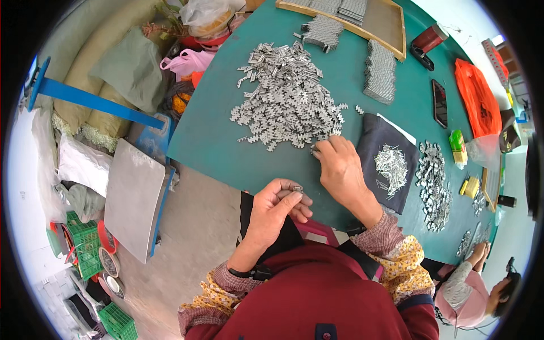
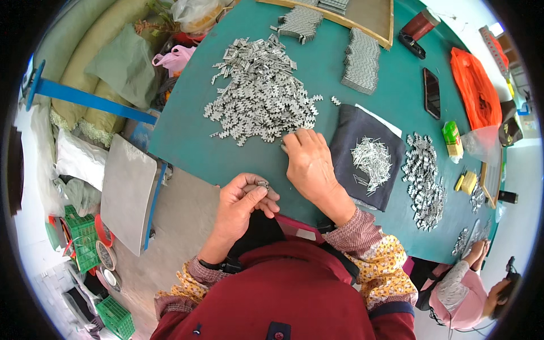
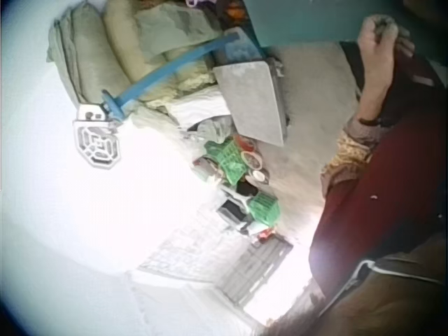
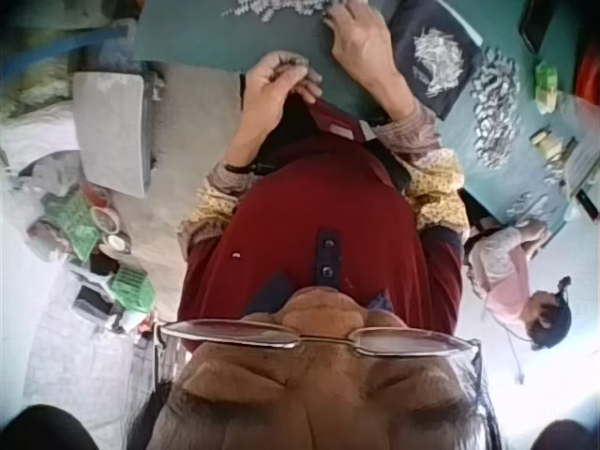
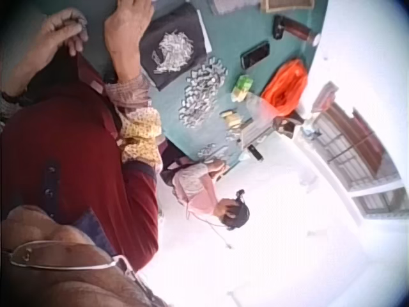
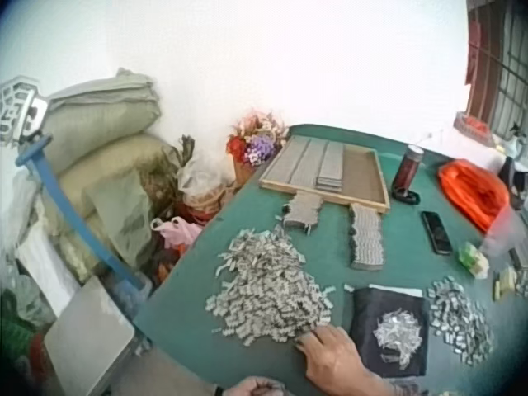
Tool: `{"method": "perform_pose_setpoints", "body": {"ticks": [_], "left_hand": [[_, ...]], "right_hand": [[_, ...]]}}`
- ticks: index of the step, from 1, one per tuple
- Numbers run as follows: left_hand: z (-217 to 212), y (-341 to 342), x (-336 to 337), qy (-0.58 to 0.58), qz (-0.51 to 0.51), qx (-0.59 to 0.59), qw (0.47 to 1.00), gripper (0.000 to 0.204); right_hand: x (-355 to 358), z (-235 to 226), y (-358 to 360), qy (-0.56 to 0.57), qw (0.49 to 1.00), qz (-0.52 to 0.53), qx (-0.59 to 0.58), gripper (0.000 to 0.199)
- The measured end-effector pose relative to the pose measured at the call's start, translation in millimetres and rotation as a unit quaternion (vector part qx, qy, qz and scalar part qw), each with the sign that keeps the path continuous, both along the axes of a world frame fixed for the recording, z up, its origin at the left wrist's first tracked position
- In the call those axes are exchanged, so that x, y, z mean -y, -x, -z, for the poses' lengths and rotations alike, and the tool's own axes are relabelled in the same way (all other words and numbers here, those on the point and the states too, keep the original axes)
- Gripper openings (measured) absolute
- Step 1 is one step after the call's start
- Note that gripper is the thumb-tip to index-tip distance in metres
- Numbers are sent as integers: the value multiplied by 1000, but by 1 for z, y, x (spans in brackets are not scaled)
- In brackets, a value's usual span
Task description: Assembling small metal components on a workbench in a factory setting.
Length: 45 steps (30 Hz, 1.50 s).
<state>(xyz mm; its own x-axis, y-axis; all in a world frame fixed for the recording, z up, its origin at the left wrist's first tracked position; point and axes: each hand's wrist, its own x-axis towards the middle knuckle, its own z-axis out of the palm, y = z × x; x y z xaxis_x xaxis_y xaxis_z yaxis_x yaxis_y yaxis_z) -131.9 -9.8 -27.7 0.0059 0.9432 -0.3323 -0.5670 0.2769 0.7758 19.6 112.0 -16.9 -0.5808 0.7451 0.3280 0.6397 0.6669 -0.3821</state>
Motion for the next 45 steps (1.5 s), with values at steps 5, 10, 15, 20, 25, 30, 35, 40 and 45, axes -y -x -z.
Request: {"method": "perform_pose_setpoints", "body": {"ticks": [5, 10, 15, 20, 25, 30, 35, 40, 45], "left_hand": [[-1, -1, -6, 4, -36, 0, 999, 11], [-2, -9, -16, -30, -71, -24, 997, 10], [-1, -18, -15, -20, -55, -15, 998, 9], [-2, -24, -13, -13, -55, -29, 998, 9], [-3, -29, -13, -15, -46, -28, 998, 10], [-3, -32, -13, -13, -36, -61, 997, 9], [-2, -35, -12, -13, -33, -36, 999, 9], [-7, -36, -13, -11, -49, -7, 999, 9], [-4, -31, -10, -29, -61, -5, 998, 9]], "right_hand": [[21, -16, -7, 246, 958, 28, -144, 9], [36, -13, -19, 480, 833, 65, -267, 8], [50, -12, -17, 467, 820, 69, -322, 12], [51, -20, -24, 473, 829, 66, -291, 20], [54, -13, -26, 421, 856, 60, -294, 18], [53, -27, -32, 410, 884, 64, -214, 16], [53, -18, -39, 346, 912, 34, -219, 15], [59, -19, -18, 442, 790, 71, -418, 11], [60, -19, -16, 387, 846, 92, -355, 9]]}}
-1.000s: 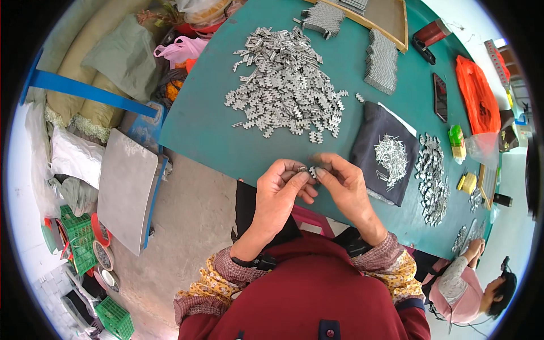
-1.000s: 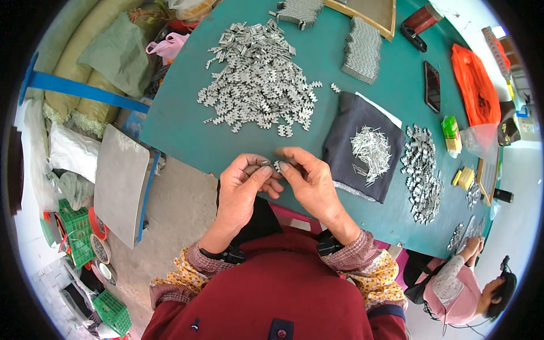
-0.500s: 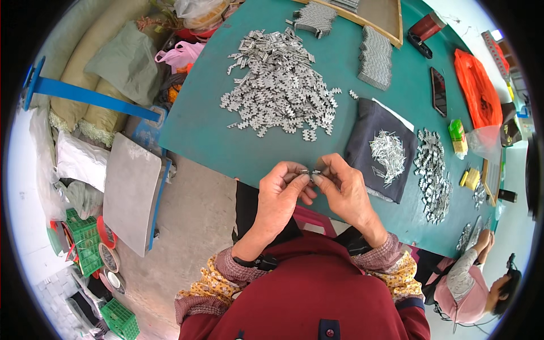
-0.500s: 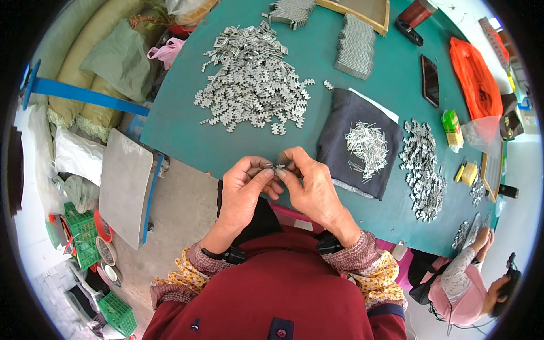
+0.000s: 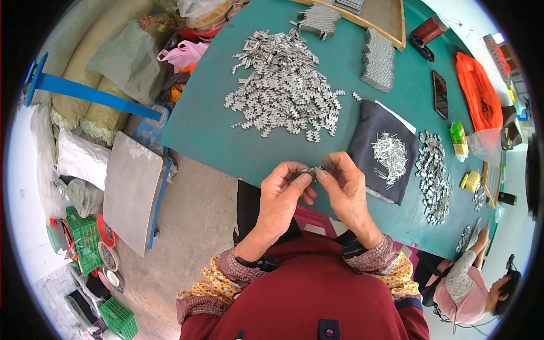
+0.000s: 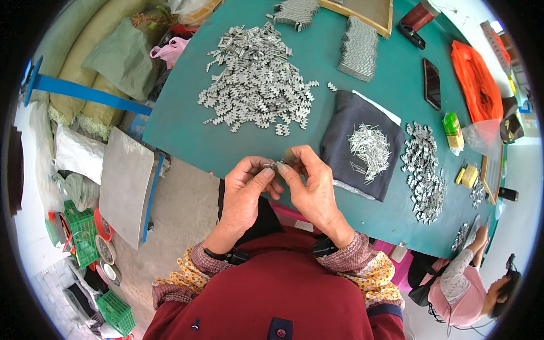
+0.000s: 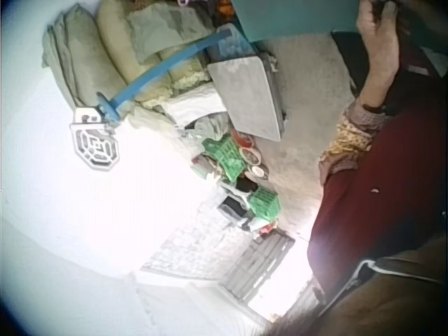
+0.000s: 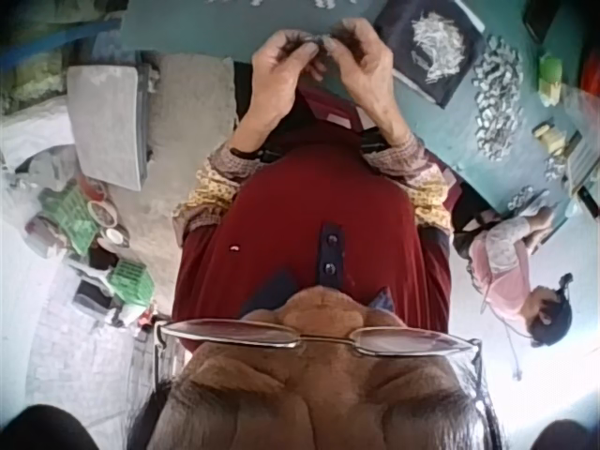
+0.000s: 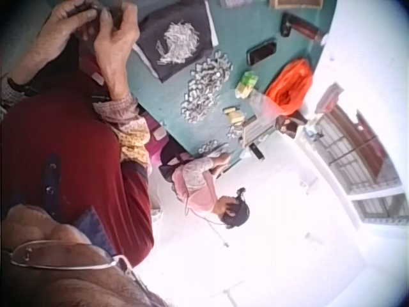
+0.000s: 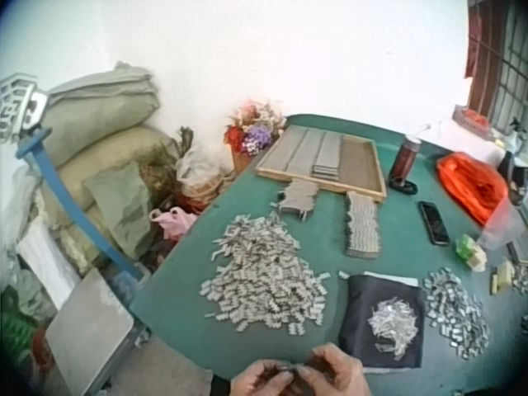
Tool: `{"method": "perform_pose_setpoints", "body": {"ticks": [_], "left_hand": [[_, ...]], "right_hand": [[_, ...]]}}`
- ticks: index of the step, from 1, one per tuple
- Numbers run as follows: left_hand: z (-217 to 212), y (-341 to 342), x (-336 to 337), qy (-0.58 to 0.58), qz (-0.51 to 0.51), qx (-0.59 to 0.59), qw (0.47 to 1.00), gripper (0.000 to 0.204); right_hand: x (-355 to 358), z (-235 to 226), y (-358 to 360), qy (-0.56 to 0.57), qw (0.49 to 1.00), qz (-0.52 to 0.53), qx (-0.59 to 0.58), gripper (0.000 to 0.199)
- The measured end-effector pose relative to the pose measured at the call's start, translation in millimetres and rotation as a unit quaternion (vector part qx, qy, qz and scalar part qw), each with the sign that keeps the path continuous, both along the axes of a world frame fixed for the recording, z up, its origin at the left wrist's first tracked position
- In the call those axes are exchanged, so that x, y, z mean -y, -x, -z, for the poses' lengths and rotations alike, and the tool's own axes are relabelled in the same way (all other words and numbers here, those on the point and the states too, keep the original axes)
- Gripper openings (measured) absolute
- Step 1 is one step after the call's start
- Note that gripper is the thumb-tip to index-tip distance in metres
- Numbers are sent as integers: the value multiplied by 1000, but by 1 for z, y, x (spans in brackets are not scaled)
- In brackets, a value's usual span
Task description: Assembling small metal components on a workbench in a factory setting.
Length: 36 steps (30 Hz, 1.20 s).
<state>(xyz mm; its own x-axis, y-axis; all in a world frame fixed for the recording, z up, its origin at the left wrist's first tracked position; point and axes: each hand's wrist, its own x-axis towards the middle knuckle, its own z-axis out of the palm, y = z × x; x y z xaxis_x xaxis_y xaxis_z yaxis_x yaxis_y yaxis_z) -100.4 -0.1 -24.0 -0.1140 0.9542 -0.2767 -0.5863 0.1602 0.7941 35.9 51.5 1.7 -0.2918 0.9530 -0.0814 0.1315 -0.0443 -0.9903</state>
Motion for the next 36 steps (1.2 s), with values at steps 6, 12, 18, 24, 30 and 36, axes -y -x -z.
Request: {"method": "perform_pose_setpoints", "body": {"ticks": [6, 12, 18, 24, 30, 36], "left_hand": [[3, 0, 0, -12, 3, 5, 1000, 9], [3, 0, 2, -18, 9, 18, 1000, 8], [-2, 8, 1, -21, 47, -28, 998, 10], [1, 9, 3, -7, 70, 29, 997, 11], [9, 11, 2, -7, 86, 76, 993, 11], [6, 10, 0, -13, 92, -2, 996, 12]], "right_hand": [[2, -4, -11, -76, 986, -77, 126, 8], [4, -4, -12, -142, 975, -103, 137, 9], [5, -1, -16, -202, 957, -119, 173, 14], [9, -1, -20, -230, 950, -118, 177, 16], [9, 2, -22, -210, 959, -107, 160, 16], [6, 8, -24, -211, 958, -114, 156, 17]]}}
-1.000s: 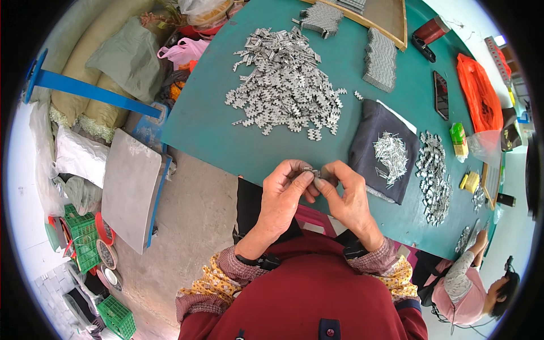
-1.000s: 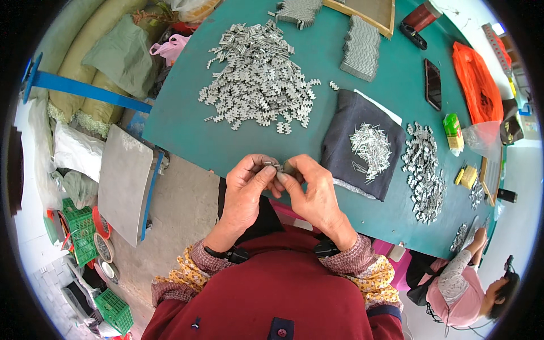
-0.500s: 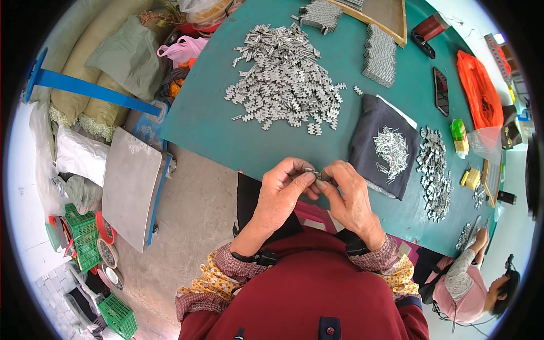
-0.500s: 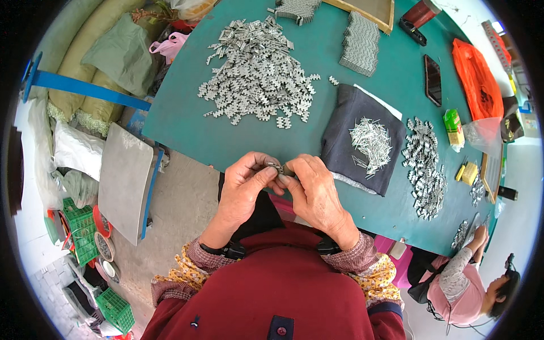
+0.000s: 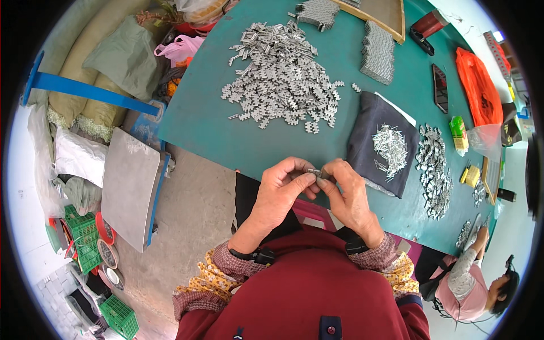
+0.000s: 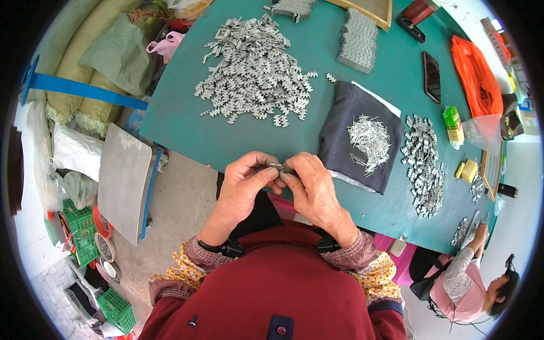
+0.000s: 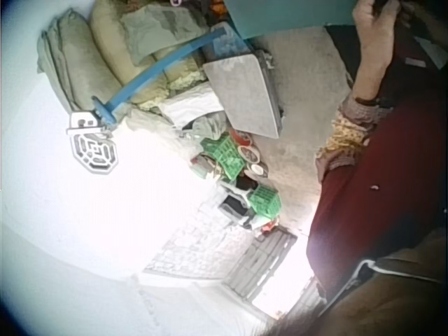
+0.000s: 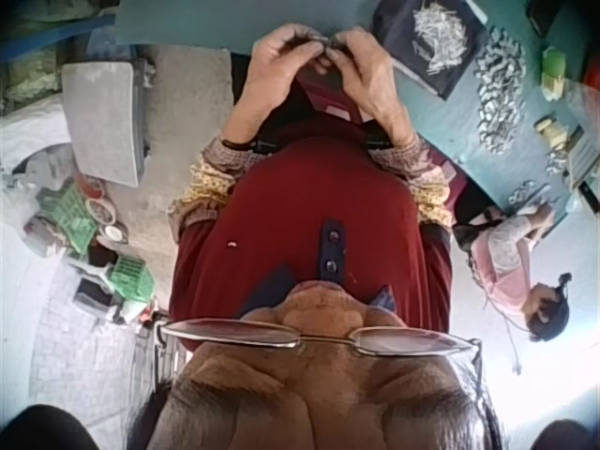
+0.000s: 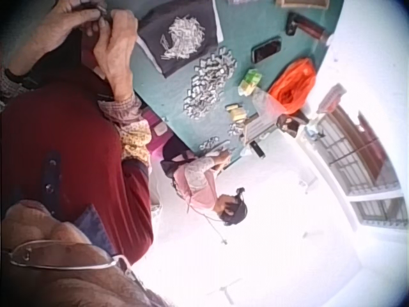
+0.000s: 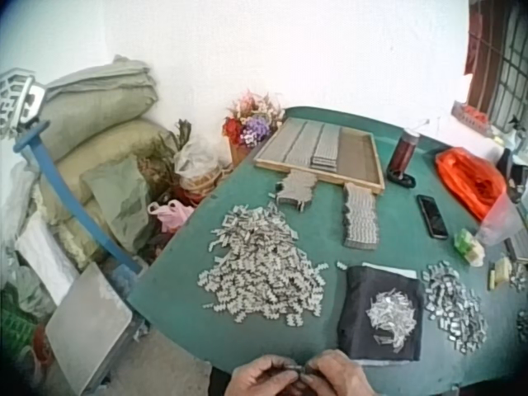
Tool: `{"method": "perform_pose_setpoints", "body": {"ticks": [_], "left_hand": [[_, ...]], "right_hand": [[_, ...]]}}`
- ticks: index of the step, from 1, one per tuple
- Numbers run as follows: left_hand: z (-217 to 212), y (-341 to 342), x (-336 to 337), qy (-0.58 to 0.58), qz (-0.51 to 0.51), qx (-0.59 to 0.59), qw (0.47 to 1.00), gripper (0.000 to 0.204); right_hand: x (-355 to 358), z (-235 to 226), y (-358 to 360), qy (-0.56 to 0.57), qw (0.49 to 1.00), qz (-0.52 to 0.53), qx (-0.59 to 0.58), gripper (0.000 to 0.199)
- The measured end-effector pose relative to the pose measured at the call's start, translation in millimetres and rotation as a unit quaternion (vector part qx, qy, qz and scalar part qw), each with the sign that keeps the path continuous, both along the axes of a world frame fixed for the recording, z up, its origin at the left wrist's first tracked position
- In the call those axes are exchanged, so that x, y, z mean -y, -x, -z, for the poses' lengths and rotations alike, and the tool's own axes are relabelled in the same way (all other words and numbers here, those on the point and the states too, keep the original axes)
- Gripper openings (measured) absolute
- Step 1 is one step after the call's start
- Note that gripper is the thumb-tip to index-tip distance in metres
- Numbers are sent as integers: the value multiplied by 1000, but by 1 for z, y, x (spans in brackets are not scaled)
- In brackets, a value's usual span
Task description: Assembling small metal components on a workbench in a factory setting.
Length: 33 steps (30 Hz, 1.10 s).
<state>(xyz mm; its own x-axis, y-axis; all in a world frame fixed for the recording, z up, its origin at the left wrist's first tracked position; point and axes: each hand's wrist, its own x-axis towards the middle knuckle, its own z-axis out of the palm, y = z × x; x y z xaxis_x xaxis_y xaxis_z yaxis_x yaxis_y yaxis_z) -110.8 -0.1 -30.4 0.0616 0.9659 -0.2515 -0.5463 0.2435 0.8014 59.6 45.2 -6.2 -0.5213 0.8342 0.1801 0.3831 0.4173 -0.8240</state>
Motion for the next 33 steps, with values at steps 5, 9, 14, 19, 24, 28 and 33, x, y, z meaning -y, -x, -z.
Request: {"method": "perform_pose_setpoints", "body": {"ticks": [5, 9, 14, 19, 24, 28, 33], "left_hand": [[-1, 0, -1, -11, -9, -13, 1000, 11], [-1, 0, -1, -25, -54, -44, 997, 10], [5, 9, 4, -18, -116, -41, 992, 9], [-4, 25, 2, 26, -122, -37, 992, 11], [2, 28, 8, 37, -121, -9, 992, 11], [4, 26, 8, 27, -116, 21, 993, 11], [4, 25, 6, 4, -110, 8, 994, 10]], "right_hand": [[-1, 5, -2, -38, 999, -10, 2, 17], [-5, 4, 4, -71, 997, -38, 14, 18], [-24, -10, 21, -79, 993, -21, 81, 24], [-45, -9, 40, -193, 969, 23, 152, 22], [-61, 7, 53, -253, 939, 53, 225, 19], [-61, 9, 55, -282, 914, 34, 289, 10], [-58, 10, 52, -289, 907, 42, 302, 8]]}}
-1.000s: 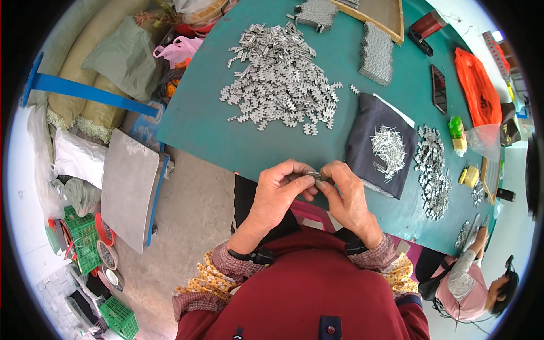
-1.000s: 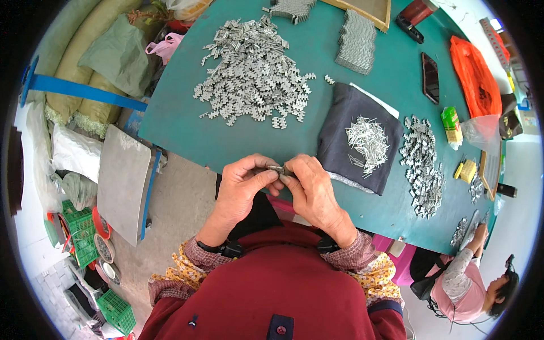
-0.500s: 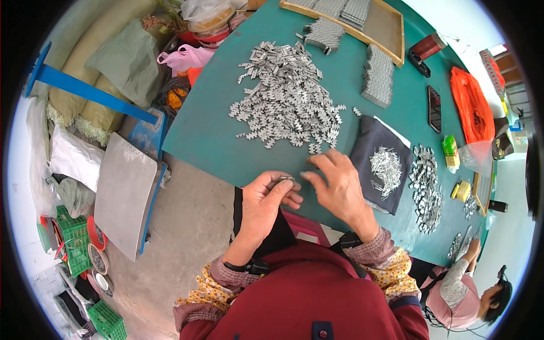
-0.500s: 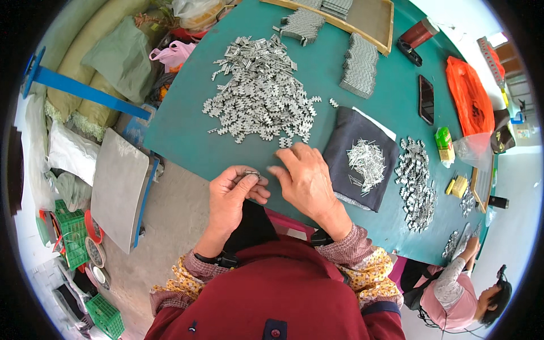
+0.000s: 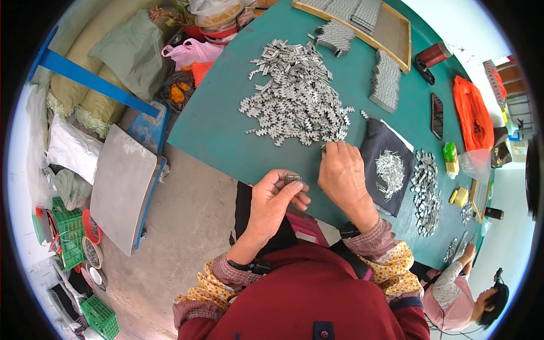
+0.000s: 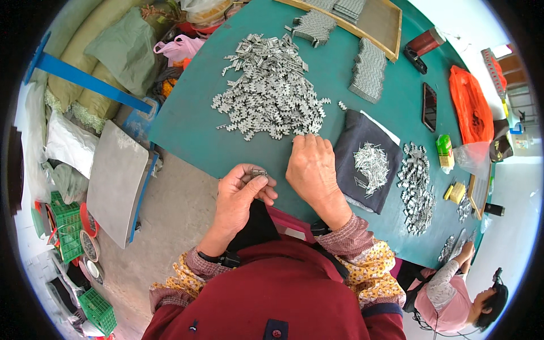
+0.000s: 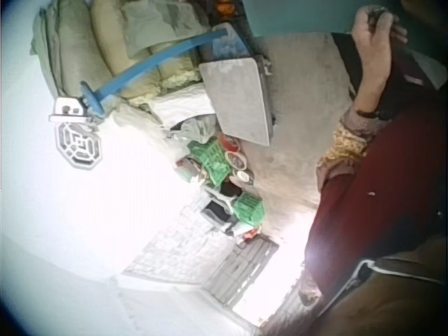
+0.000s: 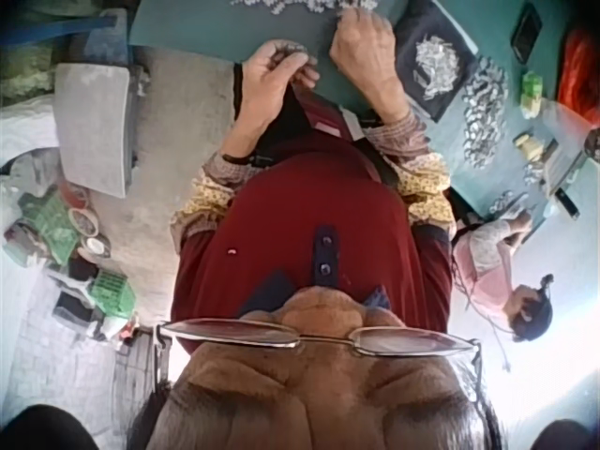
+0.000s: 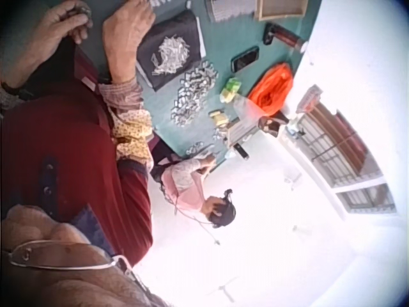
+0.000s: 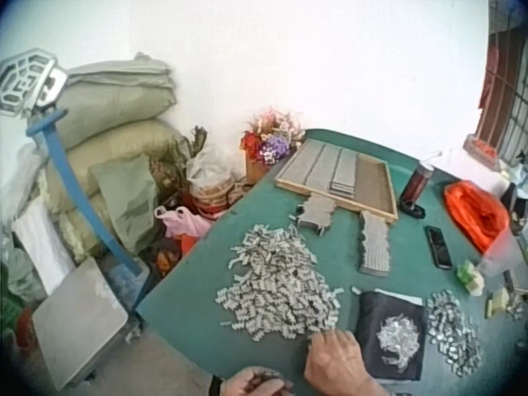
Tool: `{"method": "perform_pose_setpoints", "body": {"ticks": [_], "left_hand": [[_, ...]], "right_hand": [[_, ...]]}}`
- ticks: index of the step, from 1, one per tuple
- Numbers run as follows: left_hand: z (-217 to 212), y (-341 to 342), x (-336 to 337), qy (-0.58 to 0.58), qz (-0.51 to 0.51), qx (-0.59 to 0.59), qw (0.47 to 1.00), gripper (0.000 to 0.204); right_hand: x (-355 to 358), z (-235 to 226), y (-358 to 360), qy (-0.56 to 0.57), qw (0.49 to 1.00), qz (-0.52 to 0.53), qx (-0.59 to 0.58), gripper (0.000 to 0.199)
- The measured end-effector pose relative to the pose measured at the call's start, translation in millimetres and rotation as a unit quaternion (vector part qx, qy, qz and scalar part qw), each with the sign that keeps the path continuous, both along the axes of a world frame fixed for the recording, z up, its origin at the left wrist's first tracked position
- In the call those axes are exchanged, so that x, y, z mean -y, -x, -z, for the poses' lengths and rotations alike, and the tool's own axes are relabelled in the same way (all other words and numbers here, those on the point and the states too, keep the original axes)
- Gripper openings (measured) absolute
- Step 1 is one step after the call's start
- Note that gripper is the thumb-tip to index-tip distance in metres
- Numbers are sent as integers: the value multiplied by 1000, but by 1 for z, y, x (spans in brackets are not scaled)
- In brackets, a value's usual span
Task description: Assembling small metal components on a workbench in a factory setting.
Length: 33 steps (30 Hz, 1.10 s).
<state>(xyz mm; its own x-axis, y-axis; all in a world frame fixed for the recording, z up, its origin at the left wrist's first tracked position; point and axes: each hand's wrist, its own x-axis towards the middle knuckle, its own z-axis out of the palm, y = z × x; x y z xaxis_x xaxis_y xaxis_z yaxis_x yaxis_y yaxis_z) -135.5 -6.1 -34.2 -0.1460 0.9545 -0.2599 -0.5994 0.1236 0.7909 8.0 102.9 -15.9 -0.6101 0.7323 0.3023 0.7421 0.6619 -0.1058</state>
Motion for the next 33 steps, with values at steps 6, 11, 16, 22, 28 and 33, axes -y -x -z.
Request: {"method": "perform_pose_setpoints", "body": {"ticks": [6, 11, 16, 22, 28, 33], "left_hand": [[-4, -12, -6, 17, 27, 26, 999, 10], [-3, -23, -11, 15, 39, 21, 999, 11], [-7, -31, -11, 8, 55, -15, 998, 11], [-13, -36, -9, 26, 73, -54, 996, 10], [-15, -41, -8, 12, 63, -65, 996, 11], [-11, -44, -7, -9, 56, -130, 990, 12]], "right_hand": [[7, 0, -18, 34, 995, 40, -87, 5], [31, -14, -31, 382, 865, 108, -306, 13], [53, -14, -37, 464, 771, 91, -427, 10], [61, -5, -41, 474, 746, 73, -463, 9], [63, 2, -43, 464, 731, 77, -495, 7], [63, 1, -46, 398, 807, 57, -432, 5]]}}
